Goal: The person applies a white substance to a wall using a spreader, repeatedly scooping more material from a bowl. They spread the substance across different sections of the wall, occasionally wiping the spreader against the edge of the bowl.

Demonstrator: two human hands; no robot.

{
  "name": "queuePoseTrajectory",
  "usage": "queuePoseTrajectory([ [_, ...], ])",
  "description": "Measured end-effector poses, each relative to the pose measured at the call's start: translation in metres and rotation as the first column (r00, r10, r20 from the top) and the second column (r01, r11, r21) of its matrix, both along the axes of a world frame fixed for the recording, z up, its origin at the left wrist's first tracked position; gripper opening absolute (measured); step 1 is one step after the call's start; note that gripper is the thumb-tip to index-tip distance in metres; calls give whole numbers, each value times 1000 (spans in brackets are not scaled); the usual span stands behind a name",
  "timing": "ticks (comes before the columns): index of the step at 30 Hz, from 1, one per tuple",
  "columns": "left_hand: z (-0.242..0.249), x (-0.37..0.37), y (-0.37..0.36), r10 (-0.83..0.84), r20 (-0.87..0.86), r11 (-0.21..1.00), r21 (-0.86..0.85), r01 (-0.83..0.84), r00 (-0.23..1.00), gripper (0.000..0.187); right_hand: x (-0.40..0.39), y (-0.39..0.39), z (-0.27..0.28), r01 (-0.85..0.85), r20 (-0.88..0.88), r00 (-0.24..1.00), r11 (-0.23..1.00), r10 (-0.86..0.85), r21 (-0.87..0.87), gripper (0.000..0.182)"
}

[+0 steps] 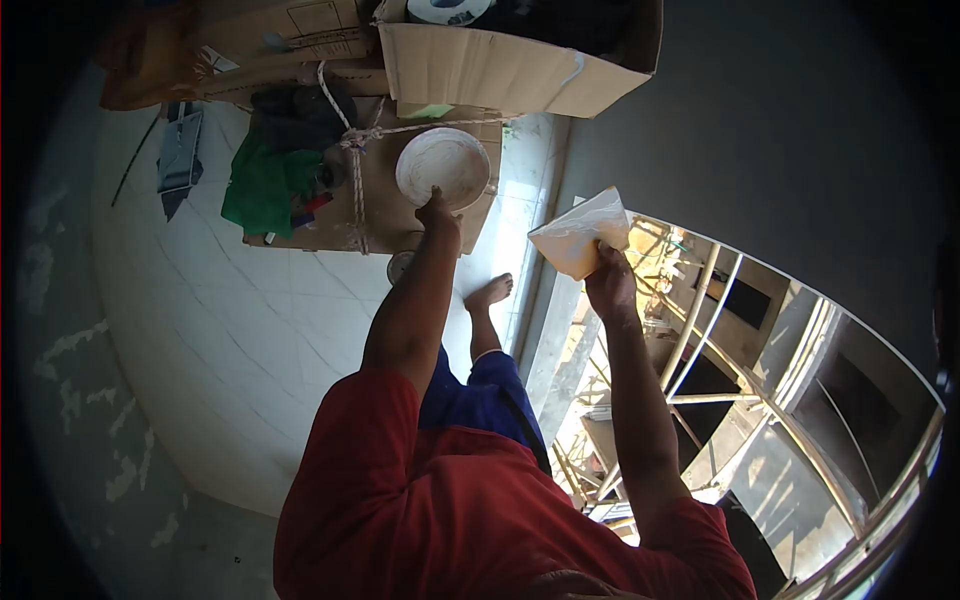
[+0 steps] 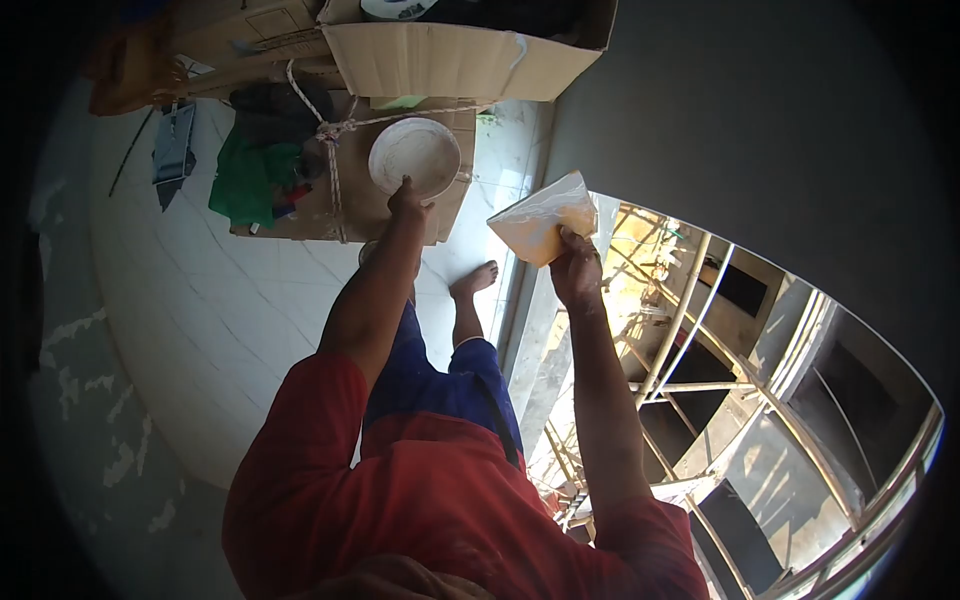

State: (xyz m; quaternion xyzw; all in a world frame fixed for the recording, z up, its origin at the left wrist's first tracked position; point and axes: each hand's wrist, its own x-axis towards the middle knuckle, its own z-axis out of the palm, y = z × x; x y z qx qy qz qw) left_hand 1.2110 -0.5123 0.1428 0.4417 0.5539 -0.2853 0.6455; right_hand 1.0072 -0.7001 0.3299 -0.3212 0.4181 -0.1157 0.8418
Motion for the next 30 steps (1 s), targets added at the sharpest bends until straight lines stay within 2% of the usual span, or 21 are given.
queuePoseTrajectory([
  [3, -36, 4, 8, 31, 8, 999, 16, -31, 999, 59, 9, 0, -6, -27, -92, 995, 999, 24, -23, 42],
  [4, -62, -2, 16, 46, 59, 998, -40, -43, 997, 58, 14, 4, -1, -13, -126, 992, 999, 19, 47, 45],
  [5, -64, -2, 21, 64, 109, 994, -97, -53, 992, 58, 21, 10, 4, -2, -130, 991, 999, 8, 49, 45],
  [6, -64, -4, 24, 55, 105, 995, -94, -45, 993, 58, 28, 17, 9, -65, -146, 987, 997, 71, 44, 46],
  [7, -39, -5, 26, 10, 163, 993, -117, 9, 987, 60, 33, 21, 12, -130, -160, 978, 991, 135, 39, 48],
  [8, -17, -8, 27, -32, 223, 988, -138, 64, 974, 63, 31, 22, 5, -169, -101, 980, 985, 171, 30, 51],
  [9, -4, -12, 29, -39, 221, 988, -135, 71, 974, 63, 36, 25, 6, -162, -102, 981, 986, 164, 34, 51],
  [10, 6, -17, 31, -27, 249, 989, -134, 62, 968, 63, 43, 29, 9, -347, -217, 926, 923, 308, -169, 47],
  [11, 19, -22, 36, -17, 276, 990, -132, 56, 961, 64, 47, 31, 9, -522, -357, 841, 784, 408, -335, 44],
  [12, 32, -27, 43, -33, 274, 989, -127, 70, 961, 64, 45, 33, -1, -602, -453, 795, 612, 403, -513, 39],
  [13, 49, -32, 50, -90, 335, 963, -211, 167, 938, 67, 50, 36, 7, -593, -452, 801, 623, 393, -510, 39],
  [14, 65, -35, 55, -135, 401, 920, -289, 265, 906, 71, 61, 39, 24, -726, -625, 686, 396, 372, -562, 40],
  [15, 81, -38, 60, -147, 403, 917, -288, 277, 903, 71, 69, 43, 38, -828, -775, 559, 147, 296, -541, 41],
  [16, 96, -40, 65, -145, 419, 861, -392, 323, 896, 75, 71, 48, 47, -771, -728, 630, 99, 271, -630, 39],
  [17, 111, -41, 67, -139, 438, 790, -492, 366, 888, 80, 73, 51, 55, -767, -726, 636, 107, 260, -633, 39],
  [18, 127, -45, 67, -149, 440, 784, -493, 377, 885, 80, 72, 54, 64, -785, -747, 603, 37, 280, -619, 38],
  [20, 161, -51, 61, -209, 496, 822, -378, 427, 843, 76, 66, 59, 78, -774, -757, 581, -85, 298, -628, 35],
  [21, 174, -52, 60, -217, 499, 814, -382, 438, 839, 76, 60, 61, 82, -773, -758, 587, -79, 286, -629, 35],
  [23, 194, -53, 56, -263, 553, 789, -348, 506, 791, 80, 51, 66, 93, -783, -784, 550, -149, 287, -604, 36],
  [25, 213, -53, 51, -311, 564, 771, -322, 550, 765, 81, 41, 68, 104, -762, -769, 577, -156, 274, -628, 39],
  [30, 234, -50, 34, -439, 599, 710, -225, 667, 670, 79, 28, 69, 118, -758, -799, 557, -254, 225, -600, 45],
])
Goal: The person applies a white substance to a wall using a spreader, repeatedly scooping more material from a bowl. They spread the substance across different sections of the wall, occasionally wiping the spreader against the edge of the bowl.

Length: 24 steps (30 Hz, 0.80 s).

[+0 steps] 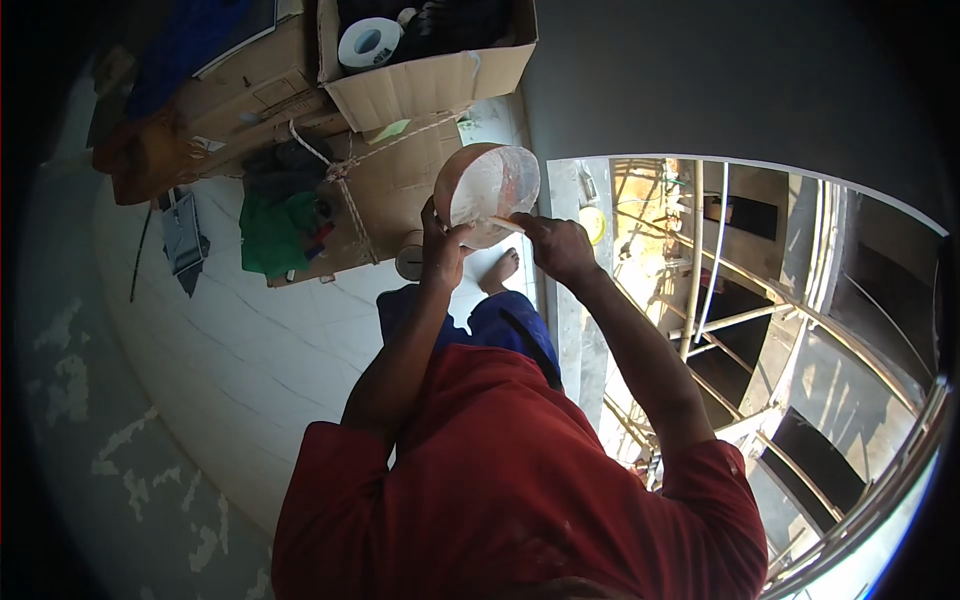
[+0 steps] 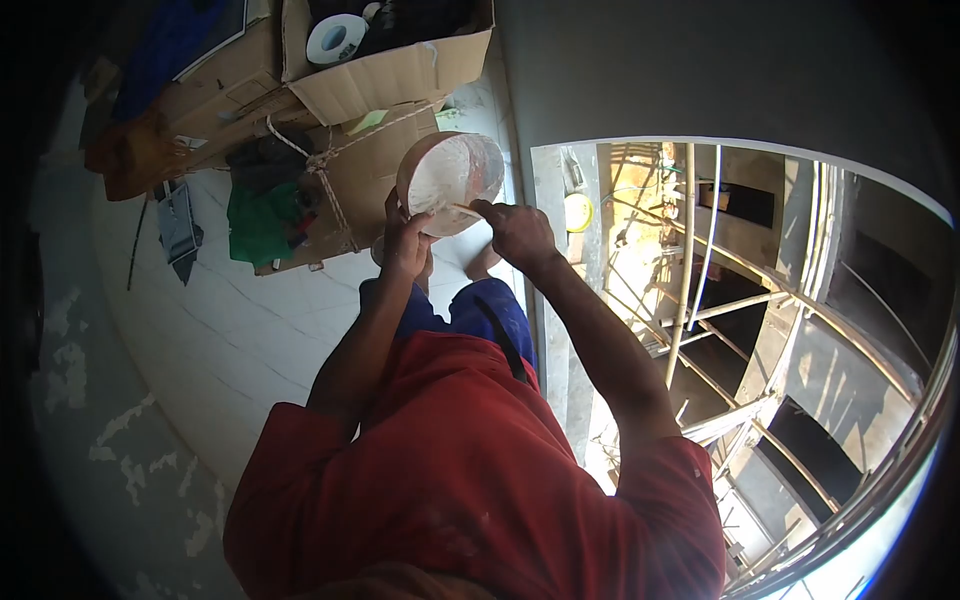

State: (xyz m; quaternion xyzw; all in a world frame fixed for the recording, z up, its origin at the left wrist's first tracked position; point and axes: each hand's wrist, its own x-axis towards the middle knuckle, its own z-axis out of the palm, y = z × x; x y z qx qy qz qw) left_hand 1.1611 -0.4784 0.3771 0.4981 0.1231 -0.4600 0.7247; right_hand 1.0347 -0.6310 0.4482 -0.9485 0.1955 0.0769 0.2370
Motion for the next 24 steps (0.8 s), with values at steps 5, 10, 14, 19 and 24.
queuePoseTrajectory([
  [5, 9, -4, -13, -56, 74, 995, -80, 62, 996, 68, -4, 3, 14, 23, 15, 1000, 999, -23, -37, 44],
  [10, 8, -10, -20, -62, 108, 990, -117, 75, 992, 72, -3, 3, 15, 11, -60, 998, 1000, -9, 22, 40],
  [14, 6, -9, -24, -61, 92, 989, -130, 73, 994, 70, -5, -3, 14, 34, 15, 999, 994, -36, 103, 35],
  [19, 14, -5, -21, -112, 112, 985, -115, 125, 987, 65, -15, -24, 12, 269, 3, 956, 878, -294, 397, 33],
  [24, 13, -4, -12, -135, 118, 985, -90, 146, 984, 64, -21, -15, 0, 180, 11, 983, 974, -183, 139, 33],
])
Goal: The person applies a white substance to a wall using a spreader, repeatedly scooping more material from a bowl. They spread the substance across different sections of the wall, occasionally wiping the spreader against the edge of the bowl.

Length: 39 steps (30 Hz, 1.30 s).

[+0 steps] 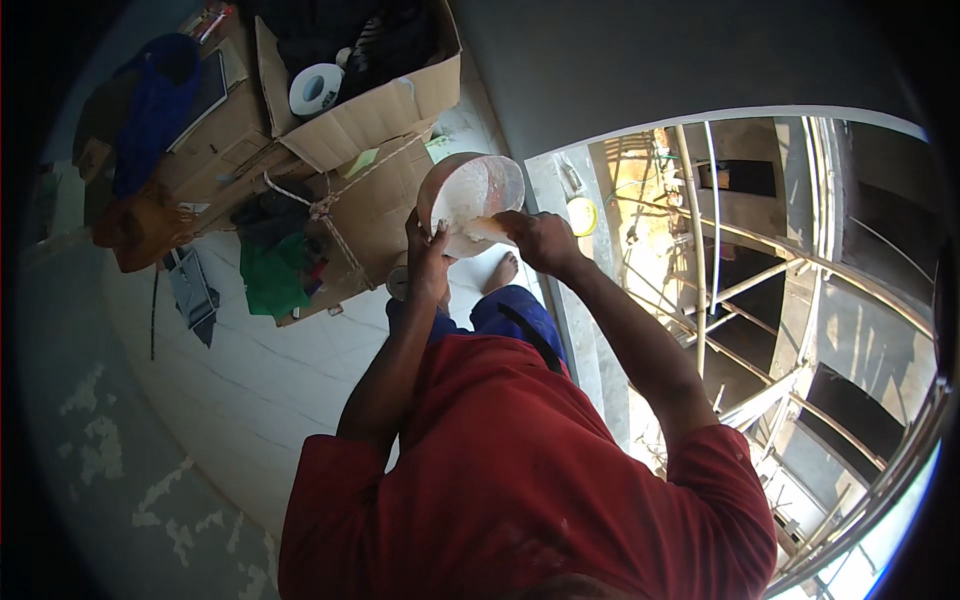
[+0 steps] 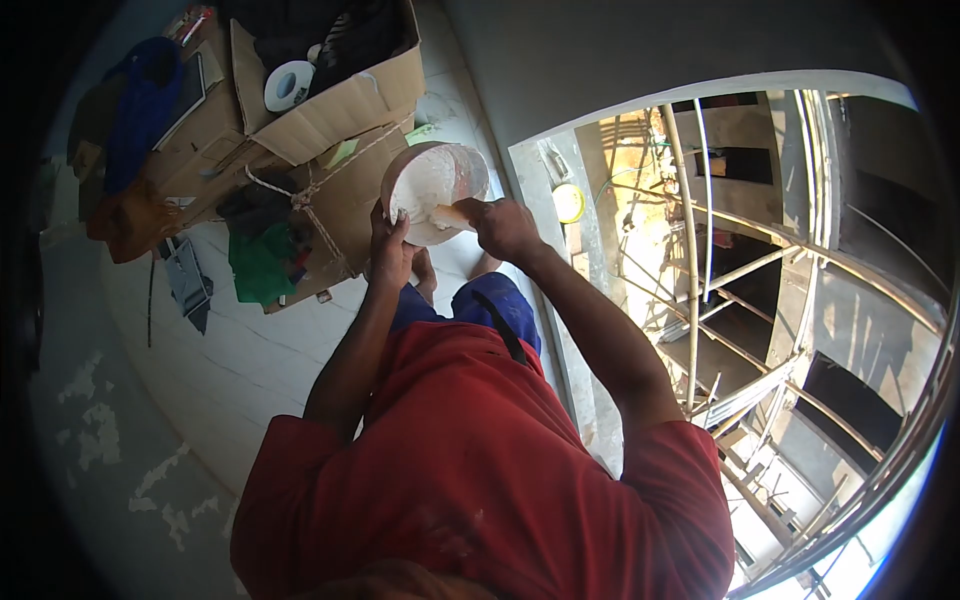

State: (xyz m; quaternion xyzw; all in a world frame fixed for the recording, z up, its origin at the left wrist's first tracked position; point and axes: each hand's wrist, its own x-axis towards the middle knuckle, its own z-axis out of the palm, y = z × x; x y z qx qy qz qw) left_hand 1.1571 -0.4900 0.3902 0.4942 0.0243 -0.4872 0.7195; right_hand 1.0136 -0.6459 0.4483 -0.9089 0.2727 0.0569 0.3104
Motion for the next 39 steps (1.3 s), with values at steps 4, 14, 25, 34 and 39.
queuePoseTrajectory([
  [4, 3, -11, 6, -45, 37, 997, 68, 42, 998, 68, 7, 17, 8, 10, -28, 1000, 987, -6, 159, 32],
  [14, -38, 20, 33, 77, -211, 997, 3, -78, 974, 65, -50, -11, 23, 176, -115, 696, 13, -709, 984, 33],
  [25, -216, 131, 39, 108, -305, 902, 430, 35, 946, 66, -78, -19, 68, 81, -19, 352, 10, -936, 997, 34],
  [34, -307, 154, 72, 303, -340, 874, 472, -117, 890, 62, -101, -56, 180, 140, 92, 151, 113, -984, 984, 42],
  [39, -282, 132, 57, 58, -198, 950, 312, 7, 978, 59, -90, -75, 266, 154, 393, 123, 409, -911, 899, 38],
])
